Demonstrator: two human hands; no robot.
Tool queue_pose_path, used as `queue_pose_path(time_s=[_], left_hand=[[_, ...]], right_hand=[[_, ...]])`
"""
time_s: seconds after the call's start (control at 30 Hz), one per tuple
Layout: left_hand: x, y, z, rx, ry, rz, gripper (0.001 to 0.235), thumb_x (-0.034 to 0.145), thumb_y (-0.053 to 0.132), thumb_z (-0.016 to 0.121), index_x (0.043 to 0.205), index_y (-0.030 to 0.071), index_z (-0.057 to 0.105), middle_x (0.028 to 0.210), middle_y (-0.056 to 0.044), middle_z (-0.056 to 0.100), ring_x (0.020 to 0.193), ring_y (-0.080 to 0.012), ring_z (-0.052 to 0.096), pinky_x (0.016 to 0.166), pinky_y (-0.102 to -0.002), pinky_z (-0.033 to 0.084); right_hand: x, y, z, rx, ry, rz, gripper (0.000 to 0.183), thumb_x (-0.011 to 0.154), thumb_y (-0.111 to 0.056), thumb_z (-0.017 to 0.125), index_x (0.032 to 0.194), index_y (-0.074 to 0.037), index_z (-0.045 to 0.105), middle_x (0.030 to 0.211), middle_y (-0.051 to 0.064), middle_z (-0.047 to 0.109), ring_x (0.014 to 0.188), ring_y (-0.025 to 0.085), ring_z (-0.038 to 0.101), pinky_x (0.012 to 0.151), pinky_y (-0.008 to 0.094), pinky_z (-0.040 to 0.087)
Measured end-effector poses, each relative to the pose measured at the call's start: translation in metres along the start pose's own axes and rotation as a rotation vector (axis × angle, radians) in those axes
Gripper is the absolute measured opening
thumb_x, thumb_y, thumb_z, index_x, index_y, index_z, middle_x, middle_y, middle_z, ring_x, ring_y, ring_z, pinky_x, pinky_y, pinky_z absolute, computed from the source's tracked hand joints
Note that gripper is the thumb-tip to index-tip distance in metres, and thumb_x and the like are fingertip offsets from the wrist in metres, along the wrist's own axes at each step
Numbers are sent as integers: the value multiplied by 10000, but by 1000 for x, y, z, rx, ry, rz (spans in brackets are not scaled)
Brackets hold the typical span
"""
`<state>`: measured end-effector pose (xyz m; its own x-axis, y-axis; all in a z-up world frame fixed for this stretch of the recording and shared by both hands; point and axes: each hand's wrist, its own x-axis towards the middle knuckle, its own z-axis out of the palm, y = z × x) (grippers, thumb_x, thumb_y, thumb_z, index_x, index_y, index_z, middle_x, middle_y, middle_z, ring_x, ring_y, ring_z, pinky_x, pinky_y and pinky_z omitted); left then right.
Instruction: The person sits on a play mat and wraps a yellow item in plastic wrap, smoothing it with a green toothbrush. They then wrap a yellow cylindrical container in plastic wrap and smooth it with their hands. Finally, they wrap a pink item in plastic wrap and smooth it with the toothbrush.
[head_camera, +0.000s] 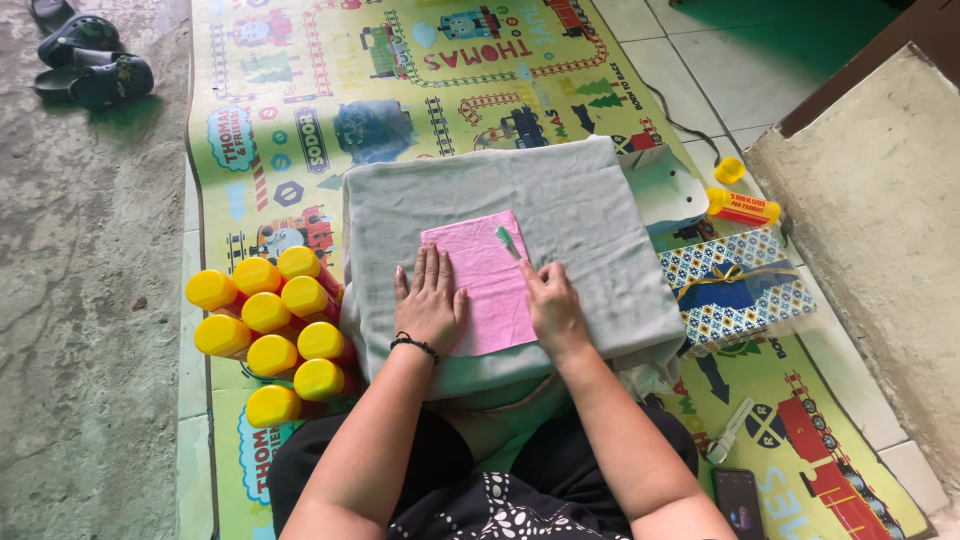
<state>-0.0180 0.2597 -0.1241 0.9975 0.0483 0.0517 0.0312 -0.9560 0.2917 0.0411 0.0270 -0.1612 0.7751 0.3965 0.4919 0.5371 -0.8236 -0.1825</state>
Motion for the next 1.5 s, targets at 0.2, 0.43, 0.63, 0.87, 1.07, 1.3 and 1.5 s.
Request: queue_pose_path(time_s=[0.2, 0.43, 0.63, 0.87, 1.07, 1.3, 1.5], left_hand=[[0, 0, 0, 12, 4, -2, 748, 1023, 517, 295, 1633, 105, 162, 1717, -111, 106, 1583, -256, 63, 1233, -587, 26], [0, -2, 6, 5, 34, 7, 742, 1022, 508, 305, 1630, 100, 183, 1717, -111, 116, 1584, -259, 70, 1233, -587, 29], [3, -6, 17, 10, 80, 15, 738, 1025, 517, 291, 1629, 106, 192, 1714, -108, 133, 1583, -251, 78, 1234, -590, 28], [2, -4, 16, 16, 62, 18, 747, 1018, 507, 304, 1628, 91, 192, 1715, -123, 126, 1583, -263, 77, 1231, -594, 28], [0, -2, 11, -1, 74, 2, 748, 1007, 502, 318, 1631, 107, 200, 1717, -105, 134, 1584, -257, 90, 1234, -594, 36], [-2, 1, 6, -4, 59, 1, 751, 997, 484, 330, 1630, 101, 202, 1715, -107, 137, 1583, -258, 91, 1236, -596, 34], [0, 1, 1, -3, 43, 16, 756, 998, 493, 324, 1626, 91, 201, 1712, -118, 137, 1581, -264, 84, 1234, -596, 27]], right_hand=[[-6, 28, -1, 25, 35, 95, 565, 853, -125, 624, 1411, -219, 647, 1002, 49, 506, 882, 286, 670, 728, 401, 589], [-12, -14, -11, 125, 80, -26, 600, 840, -141, 618, 1429, -257, 638, 1016, 6, 492, 899, 241, 638, 762, 370, 561], [-16, -42, -8, 44, 90, -138, 606, 830, -248, 626, 1431, -327, 616, 967, -5, 478, 852, 218, 570, 720, 379, 486], [-20, -43, -8, 50, 88, -112, 559, 870, -266, 594, 1422, -353, 621, 960, -19, 486, 856, 209, 564, 704, 368, 485], [-22, -50, -20, 119, 134, -93, 533, 912, -185, 584, 1437, -270, 622, 985, 25, 493, 854, 246, 571, 740, 383, 497], [-22, -53, -23, 96, 124, -132, 482, 906, -236, 610, 1380, -309, 659, 974, 11, 520, 843, 228, 582, 739, 379, 499], [-18, -56, -35, 118, 153, -171, 426, 907, -222, 623, 1320, -291, 702, 947, 17, 547, 808, 226, 584, 716, 370, 493]])
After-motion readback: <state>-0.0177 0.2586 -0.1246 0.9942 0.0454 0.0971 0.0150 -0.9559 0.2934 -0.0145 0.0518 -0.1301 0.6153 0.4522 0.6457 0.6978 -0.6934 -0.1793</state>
